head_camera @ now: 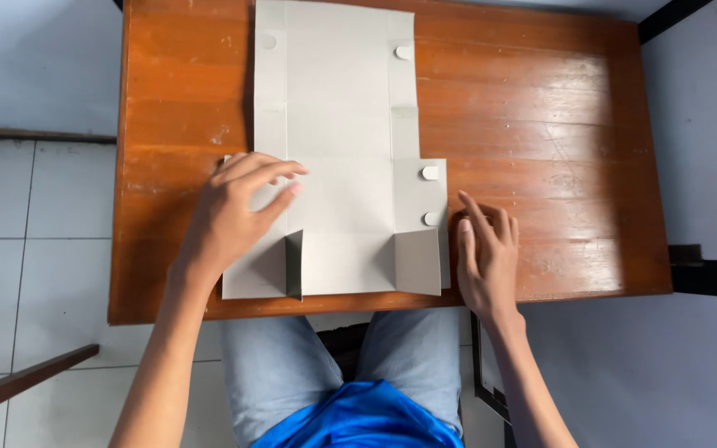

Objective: Assembling a cardboard box by folding flaps and tucking tabs into slots.

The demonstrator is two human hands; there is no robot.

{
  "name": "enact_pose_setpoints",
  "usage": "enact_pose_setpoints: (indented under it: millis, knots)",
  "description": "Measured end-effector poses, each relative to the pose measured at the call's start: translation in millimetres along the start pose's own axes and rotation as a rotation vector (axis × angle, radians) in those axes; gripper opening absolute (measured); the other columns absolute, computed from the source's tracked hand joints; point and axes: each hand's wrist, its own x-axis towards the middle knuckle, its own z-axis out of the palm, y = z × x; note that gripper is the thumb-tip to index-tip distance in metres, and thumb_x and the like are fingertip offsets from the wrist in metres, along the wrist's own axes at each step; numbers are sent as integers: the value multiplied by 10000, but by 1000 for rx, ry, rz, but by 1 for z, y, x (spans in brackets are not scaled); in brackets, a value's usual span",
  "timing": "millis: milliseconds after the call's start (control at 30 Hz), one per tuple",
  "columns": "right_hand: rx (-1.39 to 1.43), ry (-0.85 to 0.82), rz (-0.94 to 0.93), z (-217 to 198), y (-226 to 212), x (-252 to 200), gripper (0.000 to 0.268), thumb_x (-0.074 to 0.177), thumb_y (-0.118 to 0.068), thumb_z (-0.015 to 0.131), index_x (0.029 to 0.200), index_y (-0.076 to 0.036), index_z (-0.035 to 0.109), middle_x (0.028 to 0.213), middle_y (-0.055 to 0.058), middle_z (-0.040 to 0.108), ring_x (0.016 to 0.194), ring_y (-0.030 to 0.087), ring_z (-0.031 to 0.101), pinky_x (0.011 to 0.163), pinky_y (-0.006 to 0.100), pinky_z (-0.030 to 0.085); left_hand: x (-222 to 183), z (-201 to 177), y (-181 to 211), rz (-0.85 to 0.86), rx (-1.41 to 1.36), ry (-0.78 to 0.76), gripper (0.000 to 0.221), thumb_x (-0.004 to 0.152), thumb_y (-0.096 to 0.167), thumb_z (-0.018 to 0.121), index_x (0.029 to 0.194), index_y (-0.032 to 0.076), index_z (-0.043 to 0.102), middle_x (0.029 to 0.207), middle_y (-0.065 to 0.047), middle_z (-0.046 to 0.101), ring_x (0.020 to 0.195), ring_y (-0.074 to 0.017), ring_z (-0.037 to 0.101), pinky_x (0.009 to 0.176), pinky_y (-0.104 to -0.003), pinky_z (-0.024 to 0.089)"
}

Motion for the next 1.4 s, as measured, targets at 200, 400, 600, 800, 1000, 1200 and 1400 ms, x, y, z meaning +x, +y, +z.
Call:
enact_pose_setpoints:
  millis: [200,400,600,800,1000,1200,1400]
  knots:
    - [-126,-59,23,12,-21,2,447,1109,-276,429,1499,-111,571,1242,111,567,1023,302,518,852,434,393,7,40,-31,19,118,-167,356,847,368,831,1166,219,780,1020,-56,638,934,-276,611,889,-435,533]
    - [8,-66,117,5,-45,9,465,1105,-281,421,1522,-108,533,1401,146,507,1203,341,511,932,433,421,4,40,-30,-22,108,-178,359,870,379,812,1199,242,767,1005,-22,601,922,-230,568,879,-408,509]
    - [185,-119,117,-14,-46,17,482,1103,-236,335,1527,-103,519,1408,168,555,1307,378,512,1036,471,368,5,41,-33,-22,130,-214,371,890,411,789,1232,270,752,1018,-11,584,930,-215,557,879,-391,507]
    - [420,-321,77,-29,-67,48,544,1095,-284,233,1479,-79,559,1370,155,665,1389,354,526,1176,524,278,18,29,-20,-22,153,-281,322,919,386,765,1201,230,760,990,-38,612,898,-237,588,854,-404,530]
    - [327,-717,-112,-38,-95,89,555,1086,-307,244,1504,-56,508,1429,200,643,1444,405,464,1222,580,165,50,20,0,-161,-4,-399,486,1015,530,570,1317,167,683,846,-55,656,787,-222,654,804,-405,547]
    - [146,-884,-197,-25,-100,107,593,1097,-353,221,1454,-34,572,1426,191,625,1449,375,441,1245,569,100,55,41,-17,91,183,-482,542,851,447,805,1333,221,705,1012,-79,528,949,-324,581,861,-467,522]
    - [-72,-863,-202,-17,-77,111,631,1079,-448,268,1575,-80,401,1589,137,446,1507,309,341,1268,481,111,51,47,-27,116,222,-507,484,892,556,720,1305,305,734,1026,-23,410,982,-273,489,834,-412,480]
